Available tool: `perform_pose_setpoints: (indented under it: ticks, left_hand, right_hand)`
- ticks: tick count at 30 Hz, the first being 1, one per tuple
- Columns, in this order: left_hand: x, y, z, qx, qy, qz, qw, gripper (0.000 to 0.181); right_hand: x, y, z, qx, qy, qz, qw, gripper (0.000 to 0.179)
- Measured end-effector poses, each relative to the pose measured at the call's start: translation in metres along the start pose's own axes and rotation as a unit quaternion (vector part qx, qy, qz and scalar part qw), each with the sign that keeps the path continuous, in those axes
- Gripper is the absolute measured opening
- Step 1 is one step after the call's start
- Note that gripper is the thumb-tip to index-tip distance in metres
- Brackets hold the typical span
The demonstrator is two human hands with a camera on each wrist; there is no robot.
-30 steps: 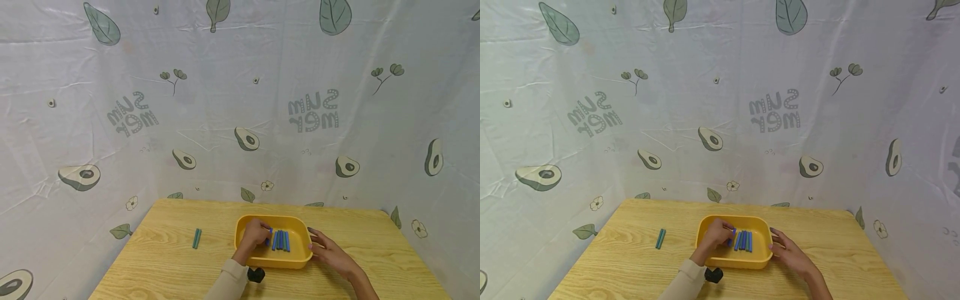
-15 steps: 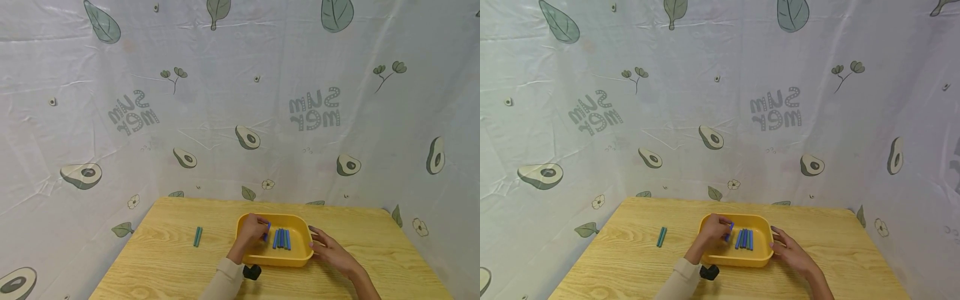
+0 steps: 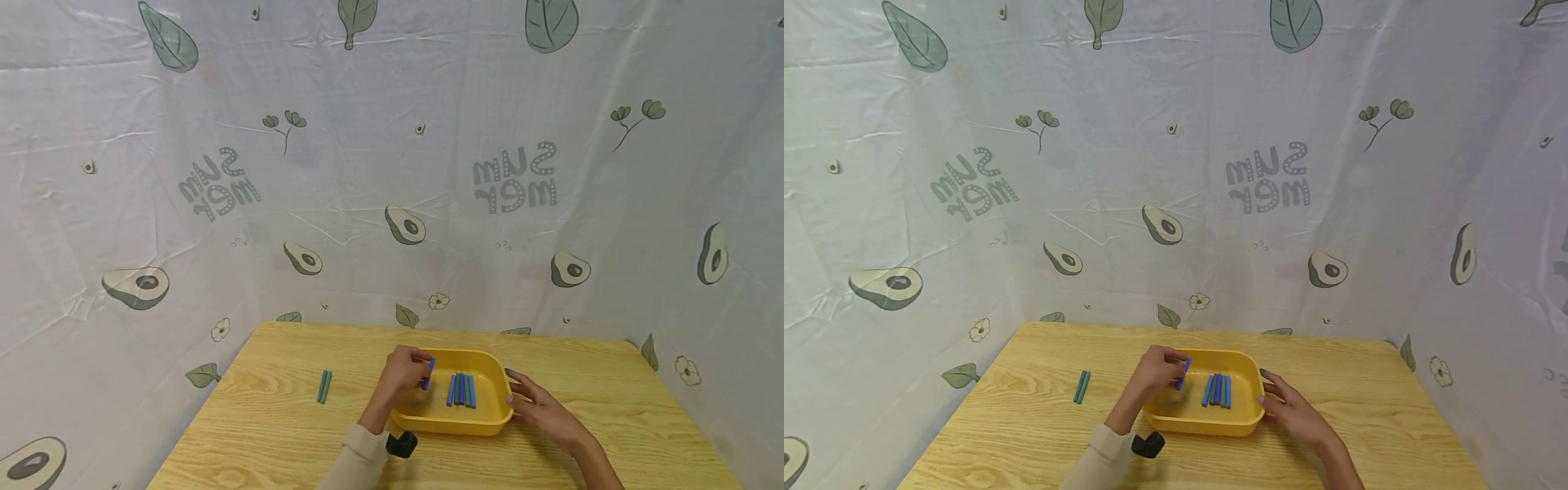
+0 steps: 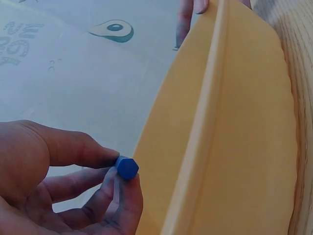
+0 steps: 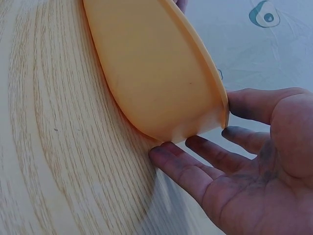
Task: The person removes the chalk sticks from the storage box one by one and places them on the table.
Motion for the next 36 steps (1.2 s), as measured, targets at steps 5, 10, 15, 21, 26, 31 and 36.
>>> perform_pose_setpoints:
  ticks: [5,10,15,21,26,31,36]
  left_hand:
    - [-0.009,0.002,0.000,-0.004,0.001,0.009,1.0000,0.027]
    - [-0.019,0.002,-0.001,0.000,0.008,0.011,0.9999,0.028]
    - [-0.032,0.002,-0.002,0.000,0.016,0.015,0.9998,0.027]
    - [-0.049,-0.001,-0.003,0.004,0.020,0.006,0.9998,0.029]
    - [-0.062,-0.008,-0.006,-0.001,0.032,0.006,0.9995,0.029]
    - [-0.076,-0.014,-0.006,-0.009,0.041,0.007,0.9991,0.030]
    - [-0.092,-0.020,-0.005,-0.011,0.053,0.008,0.9985,0.032]
  right_hand:
    - [-0.001,0.001,-0.001,0.000,0.000,-0.004,1.0000,0.078]
    - [-0.001,0.000,-0.001,0.000,-0.002,-0.004,1.0000,0.078]
    - [0.000,-0.001,-0.002,-0.005,-0.006,-0.004,1.0000,0.078]
    - [0.000,-0.001,-0.001,-0.003,-0.004,-0.001,1.0000,0.078]
    - [0.000,0.000,-0.001,-0.001,-0.002,-0.001,1.0000,0.077]
    - [-0.001,0.002,-0.001,-0.002,0.001,0.001,1.0000,0.077]
    - [-0.001,0.003,-0.001,-0.002,0.002,0.002,1.0000,0.077]
Point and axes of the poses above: each hand's wrist, its own z-axis away from the middle knuckle, its own x-axis out of the palm, y = z × x, the point moved 5 cm from there along -z, towards the middle knuckle, and after that the axes turned 13 degrees about y, right-handed, at the moved point
